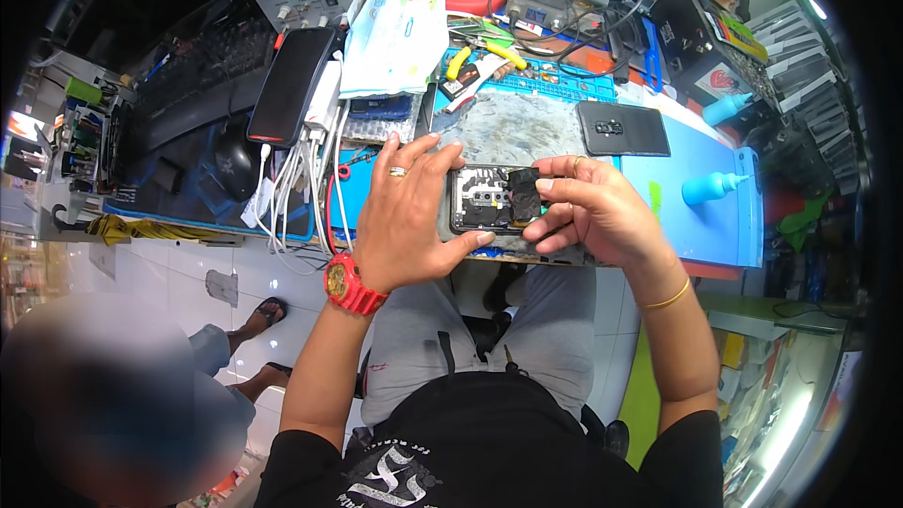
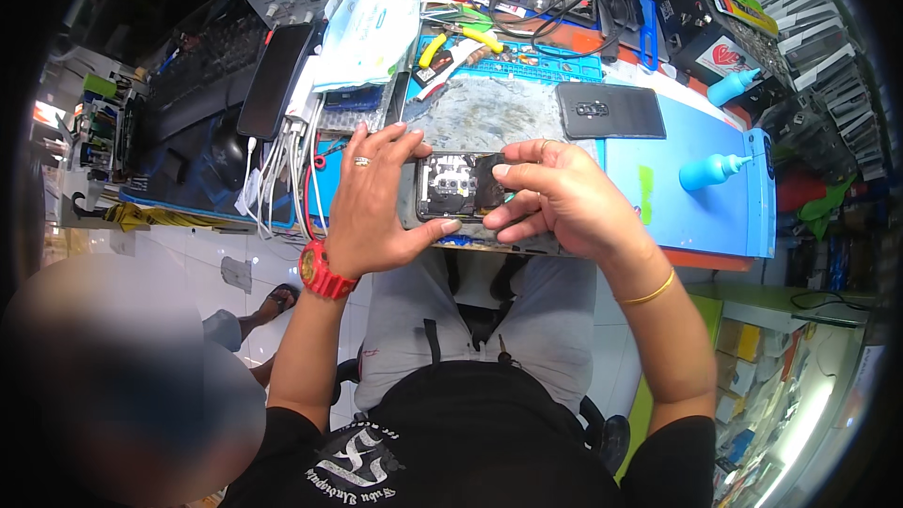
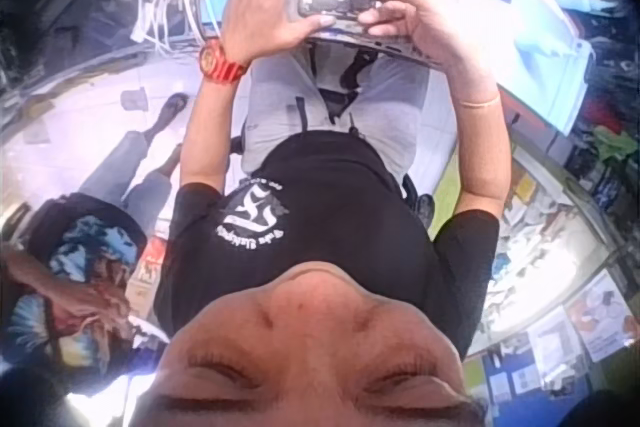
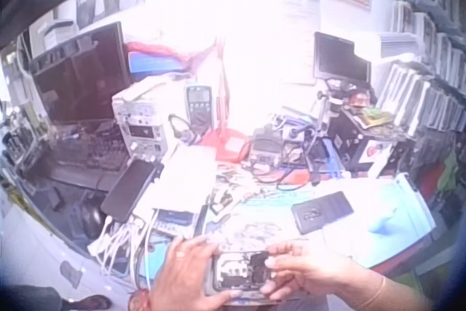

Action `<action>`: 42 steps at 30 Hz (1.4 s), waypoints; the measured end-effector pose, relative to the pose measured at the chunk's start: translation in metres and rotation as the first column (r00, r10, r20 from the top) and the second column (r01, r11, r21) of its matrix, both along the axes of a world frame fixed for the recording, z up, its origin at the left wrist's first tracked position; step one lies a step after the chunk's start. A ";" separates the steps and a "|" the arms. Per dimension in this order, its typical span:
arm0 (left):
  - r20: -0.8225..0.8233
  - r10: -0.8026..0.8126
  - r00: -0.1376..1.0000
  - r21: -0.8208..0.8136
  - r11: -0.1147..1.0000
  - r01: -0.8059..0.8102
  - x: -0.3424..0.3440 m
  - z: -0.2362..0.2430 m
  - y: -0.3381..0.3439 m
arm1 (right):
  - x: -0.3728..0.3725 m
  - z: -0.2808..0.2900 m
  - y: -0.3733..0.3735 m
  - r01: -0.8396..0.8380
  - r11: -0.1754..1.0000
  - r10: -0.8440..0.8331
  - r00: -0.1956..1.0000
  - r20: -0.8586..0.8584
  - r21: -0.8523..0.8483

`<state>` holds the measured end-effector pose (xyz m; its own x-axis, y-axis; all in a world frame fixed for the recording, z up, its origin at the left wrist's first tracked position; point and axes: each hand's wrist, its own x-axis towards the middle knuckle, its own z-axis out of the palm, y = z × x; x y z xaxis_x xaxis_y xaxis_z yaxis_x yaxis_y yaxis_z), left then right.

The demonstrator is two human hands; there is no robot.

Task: The person uses a screwdriver to remove screws from the interior of a mobile phone, then uses their hands to lift out internal components and disconnect ribbon cables.

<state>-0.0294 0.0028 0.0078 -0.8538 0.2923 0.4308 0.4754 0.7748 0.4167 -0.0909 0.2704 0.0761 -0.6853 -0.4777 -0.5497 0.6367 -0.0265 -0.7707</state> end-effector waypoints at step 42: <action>-0.083 -0.123 0.989 -0.081 0.990 0.117 0.004 0.023 0.004 | 0.019 0.004 -0.009 0.305 0.711 0.468 0.467 -0.750 0.633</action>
